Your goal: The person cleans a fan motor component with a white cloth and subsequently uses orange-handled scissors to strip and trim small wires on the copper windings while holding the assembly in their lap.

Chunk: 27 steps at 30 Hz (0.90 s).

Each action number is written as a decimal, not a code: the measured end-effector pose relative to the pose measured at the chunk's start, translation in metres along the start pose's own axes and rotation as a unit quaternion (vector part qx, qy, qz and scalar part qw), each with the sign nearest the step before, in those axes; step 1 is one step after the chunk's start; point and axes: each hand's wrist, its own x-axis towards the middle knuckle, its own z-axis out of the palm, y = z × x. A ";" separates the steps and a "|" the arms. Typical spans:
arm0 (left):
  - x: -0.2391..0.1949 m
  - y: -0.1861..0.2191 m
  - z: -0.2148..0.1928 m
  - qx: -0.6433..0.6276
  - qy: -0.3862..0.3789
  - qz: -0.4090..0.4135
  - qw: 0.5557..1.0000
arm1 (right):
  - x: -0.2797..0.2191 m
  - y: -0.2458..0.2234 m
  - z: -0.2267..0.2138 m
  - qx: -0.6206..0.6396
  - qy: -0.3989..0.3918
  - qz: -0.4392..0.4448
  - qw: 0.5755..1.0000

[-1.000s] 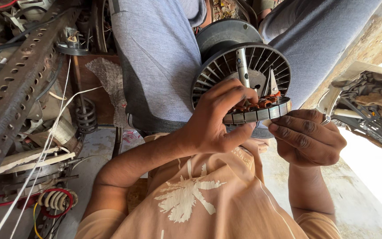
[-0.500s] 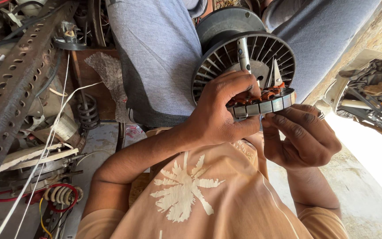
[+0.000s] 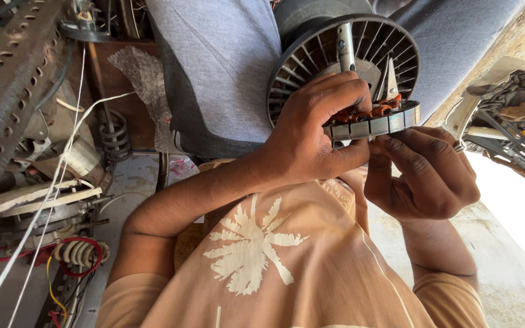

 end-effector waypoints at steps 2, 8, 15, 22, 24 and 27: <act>-0.001 0.001 -0.001 0.004 -0.007 -0.005 1.000 | 0.004 -0.002 -0.004 -0.028 -0.014 -0.023 0.999; -0.001 -0.002 -0.004 -0.009 -0.015 0.016 1.000 | 0.017 -0.008 -0.009 -0.059 -0.043 -0.050 0.996; -0.003 -0.009 -0.005 -0.009 -0.035 0.027 0.999 | 0.026 -0.009 -0.018 -0.069 -0.082 -0.075 0.991; -0.001 -0.011 -0.001 0.024 -0.030 0.033 0.999 | 0.014 0.001 -0.014 -0.025 -0.060 -0.059 0.996; 0.000 -0.007 -0.002 0.042 -0.022 0.042 0.998 | 0.010 0.006 -0.013 -0.018 -0.055 -0.056 0.997; 0.001 -0.006 -0.004 0.041 -0.034 0.029 0.998 | -0.006 0.015 -0.016 -0.021 -0.057 -0.060 0.996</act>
